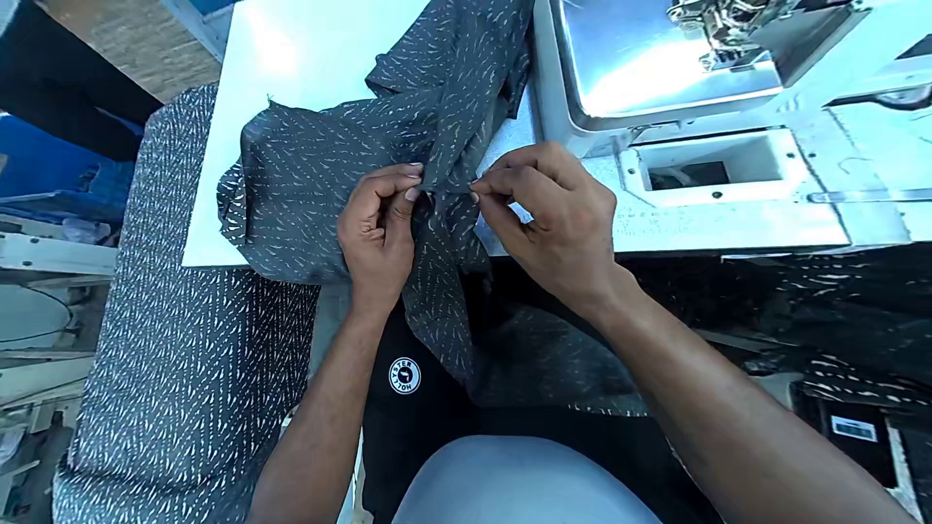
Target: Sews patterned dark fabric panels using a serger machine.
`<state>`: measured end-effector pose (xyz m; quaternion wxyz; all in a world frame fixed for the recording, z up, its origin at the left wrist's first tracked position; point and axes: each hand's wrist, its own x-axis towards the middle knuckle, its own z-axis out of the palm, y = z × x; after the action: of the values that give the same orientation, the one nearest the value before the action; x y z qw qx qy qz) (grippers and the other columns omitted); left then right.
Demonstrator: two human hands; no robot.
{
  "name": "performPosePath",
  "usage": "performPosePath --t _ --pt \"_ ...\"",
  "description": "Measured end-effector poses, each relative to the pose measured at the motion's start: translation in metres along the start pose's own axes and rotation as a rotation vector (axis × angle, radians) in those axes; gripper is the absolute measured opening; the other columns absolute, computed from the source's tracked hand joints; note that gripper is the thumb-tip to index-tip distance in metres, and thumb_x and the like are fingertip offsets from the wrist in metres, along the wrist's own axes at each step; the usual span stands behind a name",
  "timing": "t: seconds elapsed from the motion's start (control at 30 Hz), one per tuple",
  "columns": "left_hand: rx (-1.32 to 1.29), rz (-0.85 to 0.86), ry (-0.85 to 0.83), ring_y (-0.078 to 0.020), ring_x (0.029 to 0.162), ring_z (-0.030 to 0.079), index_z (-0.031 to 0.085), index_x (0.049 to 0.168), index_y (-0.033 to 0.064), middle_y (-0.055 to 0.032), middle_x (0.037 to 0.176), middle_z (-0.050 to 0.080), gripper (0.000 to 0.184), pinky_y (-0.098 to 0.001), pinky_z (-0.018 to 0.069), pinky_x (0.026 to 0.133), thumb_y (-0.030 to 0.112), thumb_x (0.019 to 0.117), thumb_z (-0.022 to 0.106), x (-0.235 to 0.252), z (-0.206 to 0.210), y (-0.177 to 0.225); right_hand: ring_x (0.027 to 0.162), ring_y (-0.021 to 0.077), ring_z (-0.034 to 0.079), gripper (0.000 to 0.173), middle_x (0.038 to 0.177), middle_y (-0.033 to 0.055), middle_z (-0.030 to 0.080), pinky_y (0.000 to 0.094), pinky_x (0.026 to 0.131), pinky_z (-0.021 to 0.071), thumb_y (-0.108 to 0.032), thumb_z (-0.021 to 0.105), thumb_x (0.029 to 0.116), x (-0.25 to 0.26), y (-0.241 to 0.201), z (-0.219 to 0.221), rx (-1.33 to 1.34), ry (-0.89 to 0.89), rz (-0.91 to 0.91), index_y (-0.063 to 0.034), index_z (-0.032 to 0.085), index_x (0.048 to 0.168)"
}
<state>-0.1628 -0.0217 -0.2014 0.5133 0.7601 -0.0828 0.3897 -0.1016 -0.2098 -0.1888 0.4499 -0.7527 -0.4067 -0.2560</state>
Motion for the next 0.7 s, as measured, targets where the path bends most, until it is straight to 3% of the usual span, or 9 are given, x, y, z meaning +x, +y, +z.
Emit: performPosePath --t 0.2,0.3,0.4,0.47,0.5,0.53,0.57,0.63,0.7 --pt "0.111 0.120 -0.022 -0.0235 0.108 0.070 0.071 0.099 -0.0056 -0.0193 0.114 0.071 0.008 -0.0345 0.0604 0.091 -0.005 0.0961 0.064 0.001 -0.003 0.005 0.087 0.0188 0.068 0.007 0.101 0.0148 0.069 0.0274 0.069 0.0547 -0.005 0.068 0.0957 -0.003 0.001 0.001 -0.020 0.012 0.000 -0.0022 0.075 0.097" --pt "0.373 0.047 -0.201 -0.0200 0.115 0.068 0.071 0.113 -0.0033 -0.0182 0.137 0.061 0.018 -0.0313 0.0610 0.093 0.005 0.0984 0.066 0.011 -0.028 0.034 0.097 0.0209 0.069 0.011 0.111 0.0149 0.069 0.0315 0.079 0.0586 -0.007 0.064 0.0983 -0.011 -0.009 -0.016 -0.032 -0.082 0.093 -0.0032 0.073 0.102" --pt "0.667 -0.278 -0.127 -0.0154 0.096 0.069 0.045 0.150 0.0060 -0.0169 0.152 0.045 0.064 -0.0330 0.0618 0.074 0.037 0.0989 0.067 0.044 -0.085 0.036 0.095 0.0164 0.069 0.013 0.109 0.0128 0.070 0.0294 0.079 0.0601 -0.008 0.065 0.0955 -0.034 -0.015 -0.042 0.018 -0.061 0.176 -0.0013 0.074 0.103" --pt "0.804 -0.533 -0.143 -0.0336 0.109 0.066 0.019 0.163 0.0086 -0.0281 0.155 0.037 0.105 -0.0543 0.0581 0.088 0.059 0.0879 0.071 0.064 -0.117 0.006 0.086 0.0106 0.067 0.015 0.103 0.0088 0.070 0.0252 0.074 0.0594 -0.012 0.064 0.0949 -0.047 -0.011 -0.046 0.053 -0.066 0.244 -0.0021 0.072 0.103" --pt "0.841 -0.612 -0.204 -0.0446 0.124 0.058 0.014 0.164 0.0068 -0.0332 0.154 0.037 0.117 -0.0661 0.0491 0.100 0.063 0.0819 0.075 0.068 -0.127 -0.014 0.082 0.0088 0.066 0.016 0.102 0.0076 0.069 0.0240 0.071 0.0581 -0.014 0.064 0.0955 -0.050 -0.011 -0.046 0.053 -0.082 0.263 -0.0027 0.072 0.104" --pt "0.902 -0.656 -0.287 -0.0503 0.127 0.055 0.021 0.162 0.0045 -0.0349 0.148 0.044 0.115 -0.0724 0.0449 0.101 0.063 0.0803 0.077 0.070 -0.131 -0.031 0.080 0.0078 0.065 0.017 0.101 0.0062 0.069 0.0235 0.069 0.0573 -0.016 0.063 0.0962 -0.049 -0.014 -0.045 0.049 -0.099 0.263 -0.0038 0.071 0.105" --pt "0.969 -0.670 -0.368 -0.0523 0.121 0.058 0.037 0.155 0.0018 -0.0339 0.138 0.053 0.099 -0.0747 0.0452 0.097 0.061 0.0842 0.074 0.075 -0.130 -0.038 0.079 0.0071 0.064 0.017 0.101 0.0045 0.069 0.0236 0.068 0.0571 -0.017 0.062 0.0963 -0.046 -0.018 -0.046 0.046 -0.113 0.243 -0.0053 0.072 0.105" --pt "1.003 -0.587 -0.423 -0.0458 0.096 0.068 0.068 0.116 -0.0001 -0.0263 0.101 0.069 0.048 -0.0711 0.0502 0.083 0.043 0.0969 0.067 0.082 -0.130 -0.027 0.084 0.0062 0.066 0.017 0.103 0.0008 0.070 0.0247 0.072 0.0584 -0.021 0.063 0.0966 -0.046 -0.030 -0.052 0.068 -0.150 0.186 -0.0093 0.073 0.104" --pt "0.892 -0.461 -0.324 -0.0353 0.082 0.069 0.071 0.104 -0.0006 -0.0198 0.089 0.070 0.031 -0.0619 0.0548 0.075 0.029 0.1014 0.062 0.081 -0.138 0.023 0.094 0.0049 0.067 0.018 0.107 -0.0022 0.070 0.0239 0.079 0.0589 -0.028 0.065 0.0978 -0.048 -0.035 -0.064 0.130 -0.174 0.133 -0.0141 0.072 0.107"
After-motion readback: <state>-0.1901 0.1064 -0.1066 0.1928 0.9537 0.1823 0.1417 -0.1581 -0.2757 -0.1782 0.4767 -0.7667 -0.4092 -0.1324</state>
